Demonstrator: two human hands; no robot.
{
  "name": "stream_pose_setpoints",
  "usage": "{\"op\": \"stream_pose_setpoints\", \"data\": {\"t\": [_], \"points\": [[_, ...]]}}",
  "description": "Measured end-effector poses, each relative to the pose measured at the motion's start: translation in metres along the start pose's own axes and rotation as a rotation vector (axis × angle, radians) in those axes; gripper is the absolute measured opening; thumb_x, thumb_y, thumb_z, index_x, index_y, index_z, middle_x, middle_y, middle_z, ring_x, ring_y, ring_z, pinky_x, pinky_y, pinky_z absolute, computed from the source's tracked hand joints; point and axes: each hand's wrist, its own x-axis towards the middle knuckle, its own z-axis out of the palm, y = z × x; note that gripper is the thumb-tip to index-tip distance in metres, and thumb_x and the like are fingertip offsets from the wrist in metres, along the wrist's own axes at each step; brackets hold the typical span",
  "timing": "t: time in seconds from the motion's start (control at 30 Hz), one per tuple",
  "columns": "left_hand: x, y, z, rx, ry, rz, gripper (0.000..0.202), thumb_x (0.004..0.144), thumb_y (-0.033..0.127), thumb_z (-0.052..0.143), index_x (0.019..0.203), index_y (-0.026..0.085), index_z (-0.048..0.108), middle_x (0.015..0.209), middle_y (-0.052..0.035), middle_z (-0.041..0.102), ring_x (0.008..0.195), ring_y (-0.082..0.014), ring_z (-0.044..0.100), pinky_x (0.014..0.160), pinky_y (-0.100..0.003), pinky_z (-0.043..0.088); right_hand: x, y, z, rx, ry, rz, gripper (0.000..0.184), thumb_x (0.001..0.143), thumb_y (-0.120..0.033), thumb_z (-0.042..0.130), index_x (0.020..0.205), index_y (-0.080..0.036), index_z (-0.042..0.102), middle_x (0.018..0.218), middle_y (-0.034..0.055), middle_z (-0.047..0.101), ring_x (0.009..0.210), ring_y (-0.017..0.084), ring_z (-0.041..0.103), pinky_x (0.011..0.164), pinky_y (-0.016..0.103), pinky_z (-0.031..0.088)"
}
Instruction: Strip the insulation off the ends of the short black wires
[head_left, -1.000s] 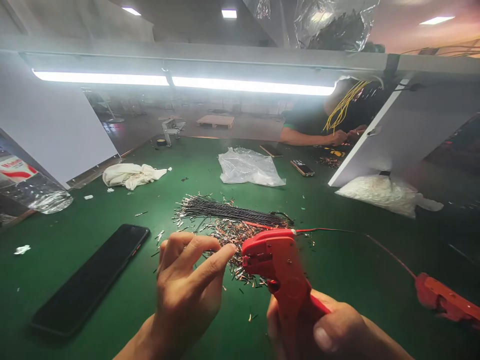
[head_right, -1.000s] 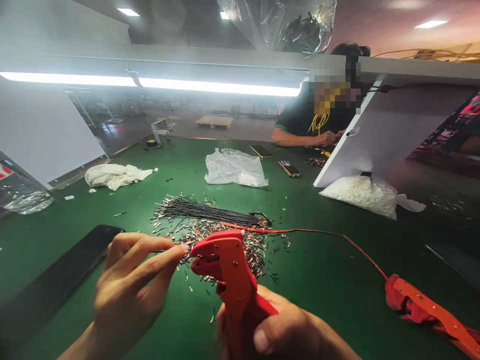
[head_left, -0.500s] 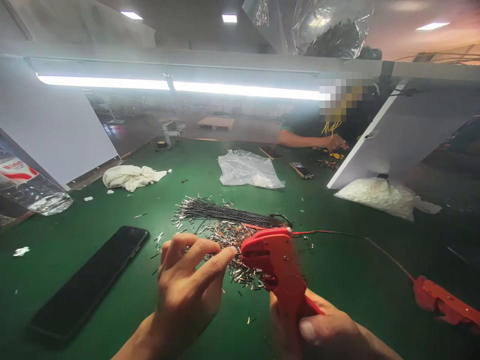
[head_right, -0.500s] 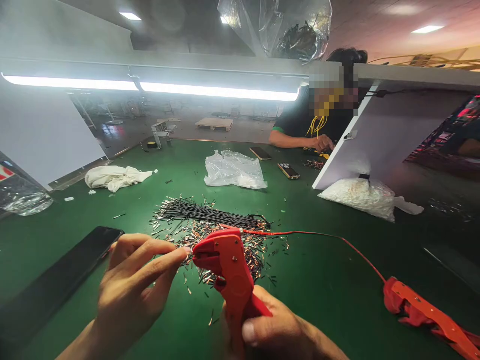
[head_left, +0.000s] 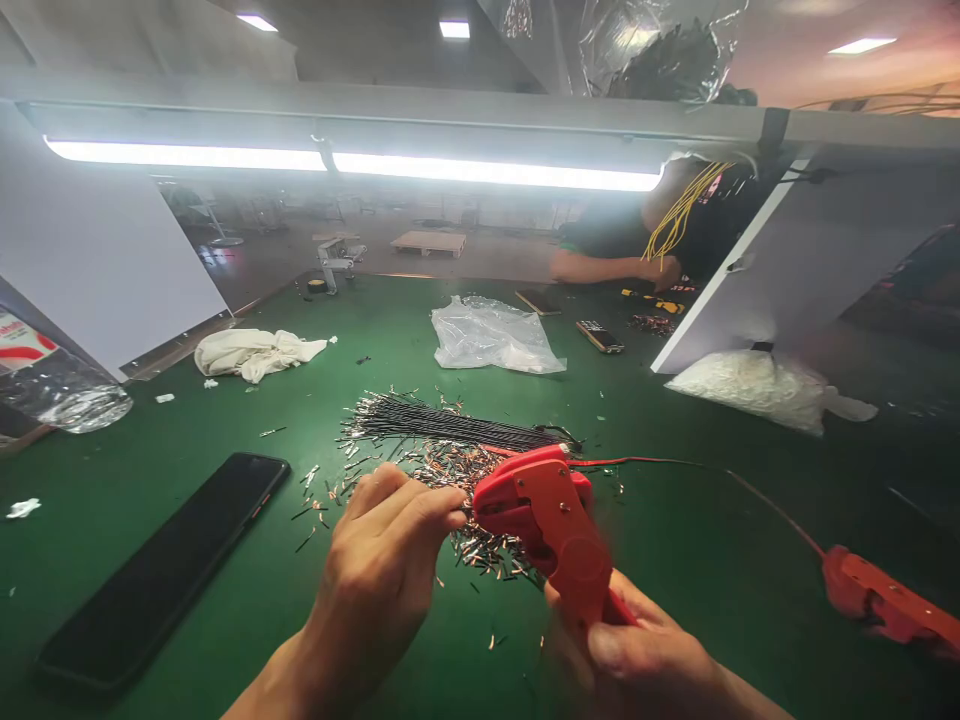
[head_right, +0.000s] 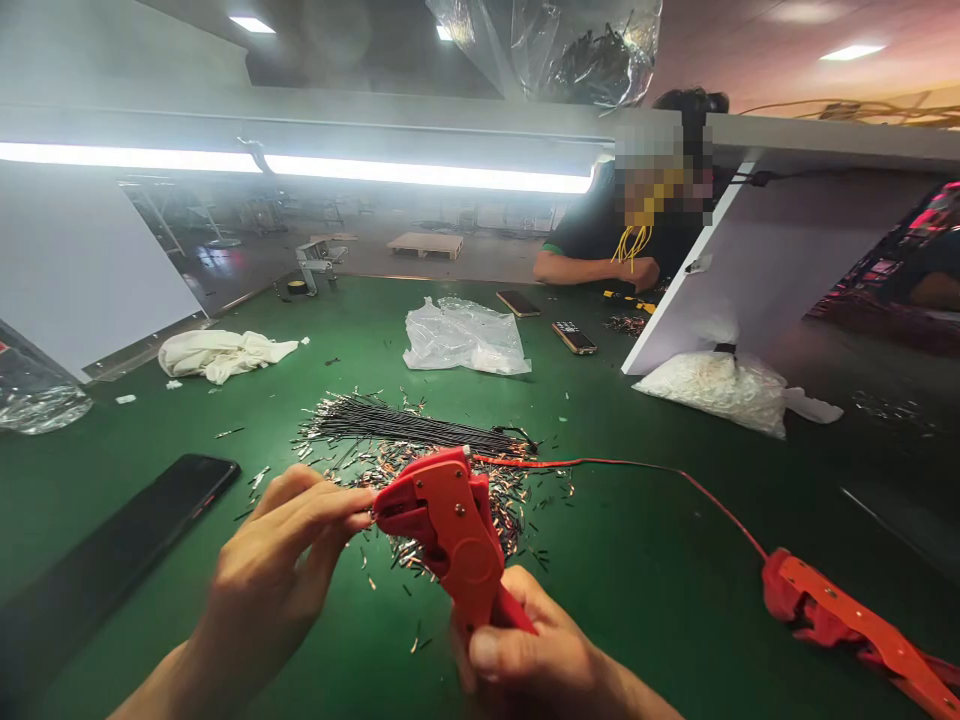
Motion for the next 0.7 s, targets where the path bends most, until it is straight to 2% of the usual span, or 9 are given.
{"op": "stream_pose_setpoints", "data": {"t": [0.07, 0.17, 0.23, 0.33, 0.47, 0.7], "points": [[0.001, 0.0, -0.001, -0.042, -0.021, -0.027, 0.018, 0.088, 0.001, 0.056, 0.097, 0.016, 0.062, 0.069, 0.0006, 0.061, 0.066, -0.0127, 0.042, 0.061, -0.025, 0.041, 0.0, 0.0, -0.002, 0.021, -0.036, -0.006, 0.029, 0.072, -0.033, 0.074, 0.089, -0.013, 0.061, 0.069, 0.0012, 0.056, 0.061, 0.012, 0.053, 0.061, 0.023, 0.043], [0.003, 0.002, -0.003, -0.031, -0.031, -0.074, 0.015, 0.09, 0.004, 0.054, 0.088, 0.016, 0.062, 0.066, 0.0013, 0.058, 0.062, -0.0117, 0.042, 0.058, -0.024, 0.041, 0.001, -0.001, -0.007, 0.064, -0.194, 0.011, 0.029, 0.074, -0.034, 0.066, 0.086, -0.008, 0.062, 0.059, 0.0007, 0.053, 0.05, 0.009, 0.047, 0.052, 0.021, 0.038], [0.004, 0.003, -0.004, -0.003, -0.031, -0.077, 0.015, 0.09, 0.005, 0.053, 0.084, 0.016, 0.061, 0.063, 0.0016, 0.056, 0.061, -0.0115, 0.043, 0.056, -0.024, 0.041, 0.002, -0.003, -0.01, 0.061, -0.243, 0.038, 0.031, 0.072, -0.032, 0.064, 0.088, -0.006, 0.063, 0.058, 0.0017, 0.053, 0.05, 0.011, 0.049, 0.049, 0.02, 0.036], [0.004, 0.004, -0.004, 0.028, -0.027, -0.042, 0.014, 0.09, 0.006, 0.053, 0.085, 0.015, 0.061, 0.064, 0.0011, 0.057, 0.06, -0.0112, 0.045, 0.055, -0.024, 0.041, 0.0, -0.006, -0.017, 0.011, -0.214, 0.095, 0.037, 0.069, -0.032, 0.063, 0.093, -0.004, 0.063, 0.064, 0.0057, 0.056, 0.058, 0.015, 0.056, 0.053, 0.022, 0.039], [0.005, 0.004, -0.003, 0.031, 0.002, 0.01, 0.011, 0.089, 0.005, 0.057, 0.09, 0.015, 0.062, 0.066, 0.0006, 0.062, 0.062, -0.0112, 0.05, 0.056, -0.024, 0.043, -0.002, -0.007, -0.023, 0.0, -0.2, 0.142, 0.04, 0.069, -0.036, 0.063, 0.094, -0.005, 0.063, 0.066, 0.0078, 0.059, 0.06, 0.016, 0.057, 0.056, 0.023, 0.039], [0.003, 0.003, -0.002, 0.078, 0.001, 0.04, 0.017, 0.086, 0.002, 0.058, 0.094, 0.016, 0.062, 0.069, 0.0002, 0.065, 0.065, -0.0133, 0.054, 0.06, -0.027, 0.043, 0.0, -0.005, -0.012, -0.018, -0.173, 0.127, 0.038, 0.064, -0.039, 0.069, 0.085, -0.008, 0.064, 0.076, 0.0071, 0.06, 0.07, 0.016, 0.055, 0.067, 0.026, 0.041]]}}
